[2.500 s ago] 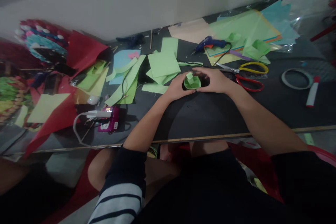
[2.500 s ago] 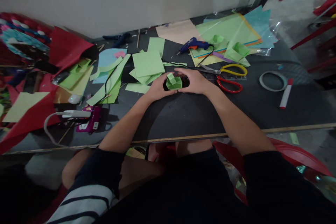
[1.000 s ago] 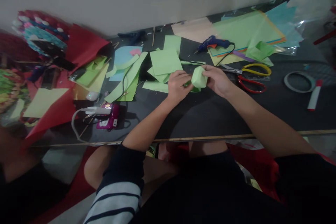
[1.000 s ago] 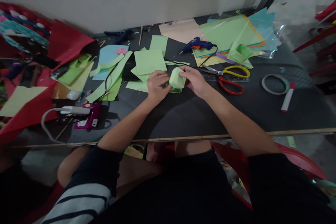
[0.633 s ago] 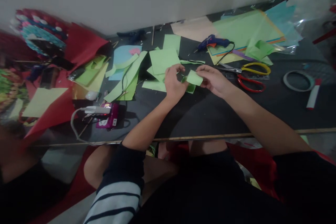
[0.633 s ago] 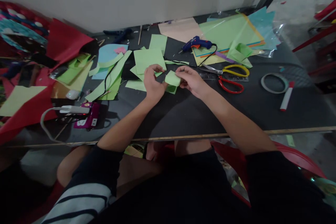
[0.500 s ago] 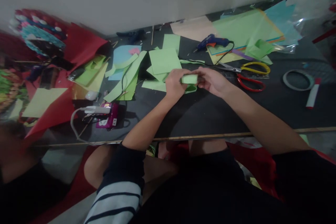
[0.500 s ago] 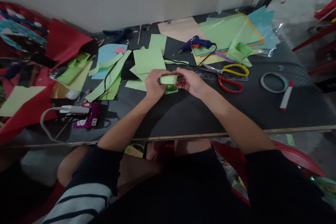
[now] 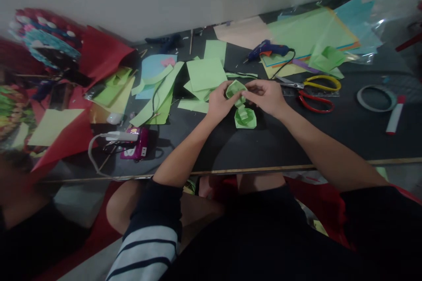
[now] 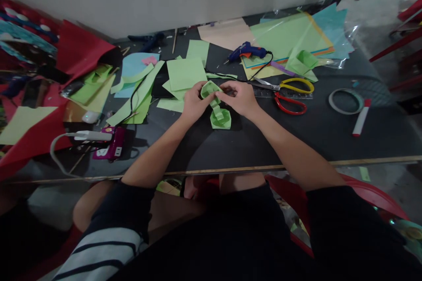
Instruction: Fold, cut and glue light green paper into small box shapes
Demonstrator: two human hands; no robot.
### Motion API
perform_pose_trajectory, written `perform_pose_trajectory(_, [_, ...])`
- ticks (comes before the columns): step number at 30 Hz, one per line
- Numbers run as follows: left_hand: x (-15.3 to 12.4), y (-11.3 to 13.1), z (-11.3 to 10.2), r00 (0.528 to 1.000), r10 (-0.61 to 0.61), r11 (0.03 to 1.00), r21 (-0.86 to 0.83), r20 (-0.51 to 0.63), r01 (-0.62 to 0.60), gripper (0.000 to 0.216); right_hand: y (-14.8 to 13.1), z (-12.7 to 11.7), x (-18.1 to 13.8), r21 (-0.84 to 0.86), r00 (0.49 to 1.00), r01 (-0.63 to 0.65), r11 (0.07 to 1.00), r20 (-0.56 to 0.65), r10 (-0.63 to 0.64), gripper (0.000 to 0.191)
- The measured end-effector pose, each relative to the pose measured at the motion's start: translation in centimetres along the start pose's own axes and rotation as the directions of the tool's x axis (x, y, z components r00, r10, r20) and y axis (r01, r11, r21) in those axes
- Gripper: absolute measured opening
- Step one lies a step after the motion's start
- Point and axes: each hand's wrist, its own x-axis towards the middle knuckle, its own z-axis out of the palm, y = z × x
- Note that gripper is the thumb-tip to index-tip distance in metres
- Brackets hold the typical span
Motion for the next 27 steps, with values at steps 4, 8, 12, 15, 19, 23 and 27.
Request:
perform_pose_trajectory(4, [0.1, -1.5, 0.4, 0.999, 0.018, 0.993, -0.119, 0.030, -0.015, 0.054, 0.4, 0.1, 0.2, 0.076, 0.987, -0.146, 0.986, -0.053, 0.150, 0.046])
perform_pose_trajectory(8, [0.5, -2.1, -0.1, 0.996, 0.094, 0.972, -0.215, 0.003, -0.091, 0.061, 0.6, -0.5, 0.1, 0.068, 0.992, -0.104, 0.992, -0.066, 0.108, 0.042])
perform_pose_trajectory(12, [0.9, -1.0, -1.9, 0.980, 0.171, 0.963, -0.228, 0.101, -0.144, 0.067, 1.2, -1.4, 0.2, 0.003, 0.993, -0.044, 0.999, -0.111, 0.044, 0.039])
perform_pose_trajectory(15, [1.0, 0.2, -3.4, 0.932, 0.263, 0.959, -0.173, 0.250, -0.224, 0.068, 1.6, -1.8, 0.5, -0.020, 0.989, -0.043, 0.999, -0.141, 0.040, 0.031])
perform_pose_trajectory(19, [0.6, 1.5, -3.8, 0.938, 0.150, 0.986, -0.113, 0.314, -0.119, 0.053, 2.0, -1.6, 0.6, -0.021, 0.988, -0.068, 0.998, -0.143, 0.064, 0.025])
perform_pose_trajectory(23, [0.4, 2.2, -3.7, 0.926, 0.042, 0.999, -0.037, 0.374, -0.031, 0.054, 2.4, -1.1, 0.5, -0.038, 0.986, -0.082, 0.996, -0.147, 0.076, 0.024])
perform_pose_trajectory(27, [0.4, 3.2, -4.8, 0.908, 0.124, 0.992, -0.035, 0.399, -0.120, 0.061, 2.9, -1.0, 0.5, -0.103, 0.984, -0.094, 0.990, -0.161, 0.076, 0.027])
